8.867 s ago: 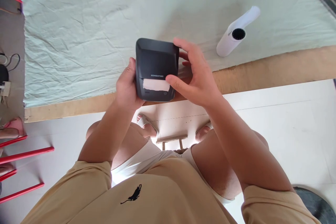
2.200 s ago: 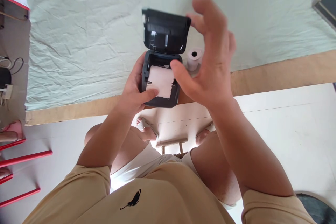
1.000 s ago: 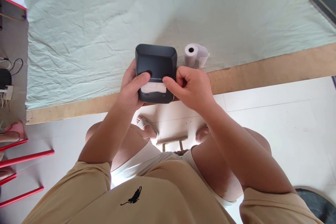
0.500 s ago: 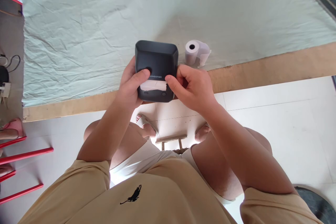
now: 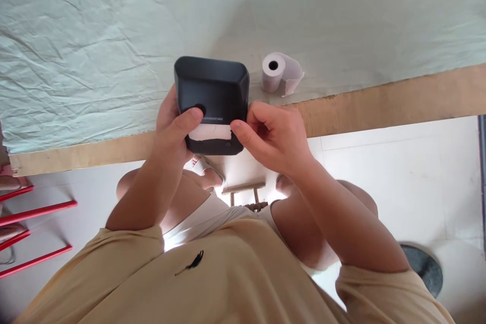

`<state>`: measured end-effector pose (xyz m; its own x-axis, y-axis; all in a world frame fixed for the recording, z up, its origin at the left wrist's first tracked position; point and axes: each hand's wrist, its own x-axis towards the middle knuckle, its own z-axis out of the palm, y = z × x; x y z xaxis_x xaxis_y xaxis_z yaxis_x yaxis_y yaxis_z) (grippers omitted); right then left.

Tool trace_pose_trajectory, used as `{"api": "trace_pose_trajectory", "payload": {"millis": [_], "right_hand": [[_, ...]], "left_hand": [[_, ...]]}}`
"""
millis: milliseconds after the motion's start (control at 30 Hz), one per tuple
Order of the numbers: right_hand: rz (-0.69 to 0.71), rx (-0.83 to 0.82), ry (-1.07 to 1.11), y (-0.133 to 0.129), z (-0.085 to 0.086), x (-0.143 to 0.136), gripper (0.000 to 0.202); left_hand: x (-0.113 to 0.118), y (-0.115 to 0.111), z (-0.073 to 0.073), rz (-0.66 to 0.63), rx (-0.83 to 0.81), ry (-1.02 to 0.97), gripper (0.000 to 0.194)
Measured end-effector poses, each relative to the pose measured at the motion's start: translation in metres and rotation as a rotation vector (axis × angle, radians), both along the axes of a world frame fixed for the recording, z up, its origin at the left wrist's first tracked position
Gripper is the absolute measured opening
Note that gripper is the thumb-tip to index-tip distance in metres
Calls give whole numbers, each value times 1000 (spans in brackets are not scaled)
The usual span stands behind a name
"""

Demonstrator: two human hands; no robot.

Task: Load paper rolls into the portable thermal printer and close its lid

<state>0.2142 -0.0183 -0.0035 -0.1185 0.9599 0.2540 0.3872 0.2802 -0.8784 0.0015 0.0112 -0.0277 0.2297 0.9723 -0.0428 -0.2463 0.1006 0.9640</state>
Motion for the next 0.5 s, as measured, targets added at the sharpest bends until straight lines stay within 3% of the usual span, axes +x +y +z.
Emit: {"api": "trace_pose_trajectory", "payload": {"millis": [33, 100, 200, 300, 433, 500], "right_hand": [[10, -2, 10, 2, 2, 0, 46], [28, -14, 34, 6, 6, 1, 54], [11, -84, 61, 11, 9, 0, 66], [-28, -141, 67, 11, 10, -3, 67], [-53, -95, 32, 7, 8, -4, 61], [-56, -53, -24, 8, 7, -4, 59]], "left_hand": [[-2, 1, -5, -3, 112, -17, 46], [-5, 3, -14, -24, 124, -28, 58], [-5, 5, -20, -43, 96, -26, 54], [-1, 6, -13, -64, 143, -81, 47], [8, 7, 1, -24, 69, -144, 26], [11, 7, 5, -126, 137, -161, 32]]}}
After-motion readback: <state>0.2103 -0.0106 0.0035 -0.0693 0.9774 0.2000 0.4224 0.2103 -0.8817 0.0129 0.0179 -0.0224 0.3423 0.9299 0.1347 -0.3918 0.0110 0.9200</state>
